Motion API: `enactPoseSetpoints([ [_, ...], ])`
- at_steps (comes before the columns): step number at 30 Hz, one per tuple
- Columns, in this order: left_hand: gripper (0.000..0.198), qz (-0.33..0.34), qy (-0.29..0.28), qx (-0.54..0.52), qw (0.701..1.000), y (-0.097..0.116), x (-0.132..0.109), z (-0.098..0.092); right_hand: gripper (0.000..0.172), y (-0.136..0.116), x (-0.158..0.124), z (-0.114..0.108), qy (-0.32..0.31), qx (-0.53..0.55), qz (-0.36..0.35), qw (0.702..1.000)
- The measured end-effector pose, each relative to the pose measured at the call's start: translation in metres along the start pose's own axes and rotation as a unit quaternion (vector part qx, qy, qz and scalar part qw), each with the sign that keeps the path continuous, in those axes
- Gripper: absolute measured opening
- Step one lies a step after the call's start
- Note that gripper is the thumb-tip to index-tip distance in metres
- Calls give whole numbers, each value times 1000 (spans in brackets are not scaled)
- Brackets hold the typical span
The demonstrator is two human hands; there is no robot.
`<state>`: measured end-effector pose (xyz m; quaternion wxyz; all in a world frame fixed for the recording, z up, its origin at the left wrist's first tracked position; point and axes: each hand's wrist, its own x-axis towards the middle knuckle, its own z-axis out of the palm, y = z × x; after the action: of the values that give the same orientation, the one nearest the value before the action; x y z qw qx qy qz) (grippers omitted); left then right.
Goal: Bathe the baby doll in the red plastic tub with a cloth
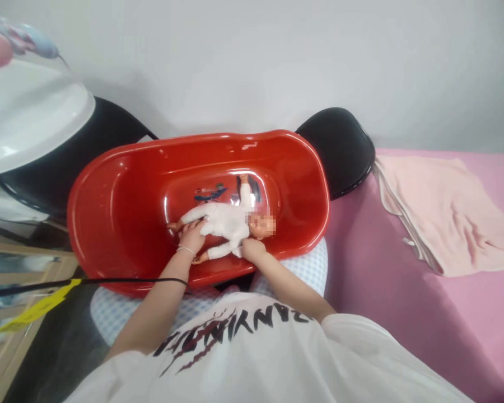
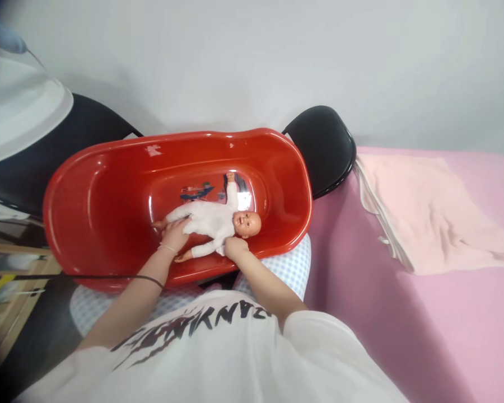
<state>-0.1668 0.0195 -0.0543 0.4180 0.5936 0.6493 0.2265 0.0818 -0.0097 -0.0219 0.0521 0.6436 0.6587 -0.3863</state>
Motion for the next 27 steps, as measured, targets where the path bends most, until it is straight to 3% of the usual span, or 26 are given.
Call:
enactPoseSetpoints([
  [3, 72, 44, 29, 173, 983, 7, -7, 13, 54, -3, -1, -4, -43, -35, 19, 998],
  [5, 63, 99, 21, 261, 960, 11, -11, 21, 51, -2, -2, -7, -52, -39, 23, 998],
  [8, 43, 172, 15, 285, 943, 13, -11, 27, 46, 0, -4, -9, -62, -43, 28, 997],
  [10, 35, 189, -29, 271, 943, 13, -8, 29, 43, 1, -3, -9, -62, -43, 28, 997],
  [13, 43, 158, -152, 257, 941, 10, -4, 35, 40, 2, -2, -12, -58, -40, 21, 997],
  [15, 56, 131, -196, 269, 934, 10, -5, 40, 41, 4, 0, -13, -56, -38, 17, 998],
  [18, 68, 77, -202, 287, 933, 13, -8, 45, 44, 7, 3, -12, -57, -34, 10, 998],
  [22, 67, 31, -193, 258, 946, 24, -11, 37, 51, 12, 7, -9, -49, 3, 10, 999],
  [27, 72, -10, -267, 170, 948, 27, -16, 20, 32, 20, 11, -8, -20, 75, -12, 997],
])
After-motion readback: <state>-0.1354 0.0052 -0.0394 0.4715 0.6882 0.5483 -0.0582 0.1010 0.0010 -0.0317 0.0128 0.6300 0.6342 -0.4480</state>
